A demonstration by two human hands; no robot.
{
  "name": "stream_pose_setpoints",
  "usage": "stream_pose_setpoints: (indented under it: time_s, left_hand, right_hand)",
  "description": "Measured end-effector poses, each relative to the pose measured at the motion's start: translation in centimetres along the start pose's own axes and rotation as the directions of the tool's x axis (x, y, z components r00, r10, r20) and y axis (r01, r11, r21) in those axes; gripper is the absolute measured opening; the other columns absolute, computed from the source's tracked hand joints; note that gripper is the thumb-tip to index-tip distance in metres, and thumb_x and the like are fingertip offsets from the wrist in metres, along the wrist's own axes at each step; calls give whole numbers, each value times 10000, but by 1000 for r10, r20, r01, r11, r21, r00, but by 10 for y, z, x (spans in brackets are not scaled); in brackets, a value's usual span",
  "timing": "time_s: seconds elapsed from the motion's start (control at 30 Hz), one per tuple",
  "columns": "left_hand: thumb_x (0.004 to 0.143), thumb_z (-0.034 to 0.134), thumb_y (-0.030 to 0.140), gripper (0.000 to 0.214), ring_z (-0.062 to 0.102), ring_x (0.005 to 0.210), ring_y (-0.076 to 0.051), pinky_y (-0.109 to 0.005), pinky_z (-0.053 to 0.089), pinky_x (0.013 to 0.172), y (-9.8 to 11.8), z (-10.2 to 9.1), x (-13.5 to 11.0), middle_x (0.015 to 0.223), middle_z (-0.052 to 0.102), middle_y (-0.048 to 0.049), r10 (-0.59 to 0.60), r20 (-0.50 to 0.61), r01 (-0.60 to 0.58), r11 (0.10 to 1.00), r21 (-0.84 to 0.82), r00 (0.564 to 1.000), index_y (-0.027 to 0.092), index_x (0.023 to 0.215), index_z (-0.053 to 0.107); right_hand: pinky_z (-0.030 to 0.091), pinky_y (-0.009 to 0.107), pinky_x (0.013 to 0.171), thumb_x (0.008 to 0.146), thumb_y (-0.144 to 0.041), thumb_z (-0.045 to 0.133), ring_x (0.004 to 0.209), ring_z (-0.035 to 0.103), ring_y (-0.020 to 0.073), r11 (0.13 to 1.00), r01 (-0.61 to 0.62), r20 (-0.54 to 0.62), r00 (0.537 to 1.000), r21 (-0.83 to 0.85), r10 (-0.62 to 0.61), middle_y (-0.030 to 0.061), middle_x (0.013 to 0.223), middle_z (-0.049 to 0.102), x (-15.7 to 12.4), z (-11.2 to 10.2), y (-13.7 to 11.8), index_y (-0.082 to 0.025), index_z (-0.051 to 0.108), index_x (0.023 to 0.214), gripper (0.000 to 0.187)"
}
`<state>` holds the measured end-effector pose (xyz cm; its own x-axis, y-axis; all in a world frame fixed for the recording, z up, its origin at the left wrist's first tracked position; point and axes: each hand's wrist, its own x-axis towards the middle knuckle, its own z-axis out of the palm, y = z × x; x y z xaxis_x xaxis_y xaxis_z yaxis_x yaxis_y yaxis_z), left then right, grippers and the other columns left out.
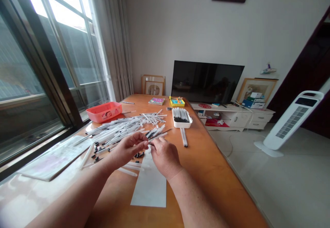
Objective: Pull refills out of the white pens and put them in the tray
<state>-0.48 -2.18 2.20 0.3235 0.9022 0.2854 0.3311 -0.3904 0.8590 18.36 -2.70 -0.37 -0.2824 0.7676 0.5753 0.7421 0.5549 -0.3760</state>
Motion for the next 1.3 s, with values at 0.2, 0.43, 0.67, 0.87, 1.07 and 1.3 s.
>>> stream_pose_setpoints:
  time_s: [0.2, 0.43, 0.67, 0.87, 1.07, 1.3]
  left_hand:
    - [942, 501, 489, 333, 613, 880, -192, -295, 468, 806, -1, -1, 0, 925, 696, -57, 47, -108, -23, 976, 215, 993, 201, 992, 659]
    - [864, 630, 416, 192, 557, 1015, -297, -423, 384, 896, -6, 27, 0, 944, 690, -83, 75, 126, -143, 690, 709, 989, 247, 874, 719]
    - [810, 655, 370, 138, 551, 1030, -314, -440, 356, 882, -10, 35, 4, 926, 683, -84, -14, 127, -94, 597, 797, 992, 244, 802, 711]
    - [809, 598, 282, 103, 602, 975, -296, -427, 379, 872, -13, 31, 6, 879, 709, -67, 3, 14, -12, 620, 785, 1000, 237, 771, 682]
    - [840, 574, 354, 152, 638, 729, -185, -304, 461, 694, -20, 10, 8, 787, 696, -30, -134, -88, 156, 928, 338, 987, 207, 851, 613]
    - [753, 730, 363, 273, 600, 736, -139, -258, 469, 682, -10, -9, 7, 797, 646, -10, -202, -170, 138, 935, -328, 964, 180, 897, 589]
  right_hand:
    - [421, 274, 737, 954, -238, 470, 852, 629, 204, 989, -150, -244, 959, -3, 144, 63, 908, 701, 6, -14, 21, -208, 661, 952, 193]
    - [392, 282, 693, 958, -319, 459, 762, 604, 199, 970, -244, -388, 892, 22, 233, 58, 834, 688, 7, -27, 34, -195, 648, 937, 227]
    - [394, 280, 687, 950, -323, 457, 752, 602, 198, 969, -245, -394, 887, 41, 241, 56, 822, 684, 8, -27, 34, -200, 644, 906, 228]
    - [400, 281, 705, 950, -319, 469, 760, 596, 198, 969, -240, -414, 878, 57, 242, 50, 808, 670, 8, -30, 36, -197, 651, 912, 222]
    - [426, 283, 737, 963, -343, 468, 752, 577, 182, 962, -257, -463, 844, 92, 269, 51, 856, 632, 8, -36, 34, -197, 673, 921, 255]
    - [428, 290, 742, 951, -368, 484, 747, 558, 180, 948, -269, -489, 812, 168, 317, 51, 842, 620, 9, -36, 33, -193, 676, 875, 271]
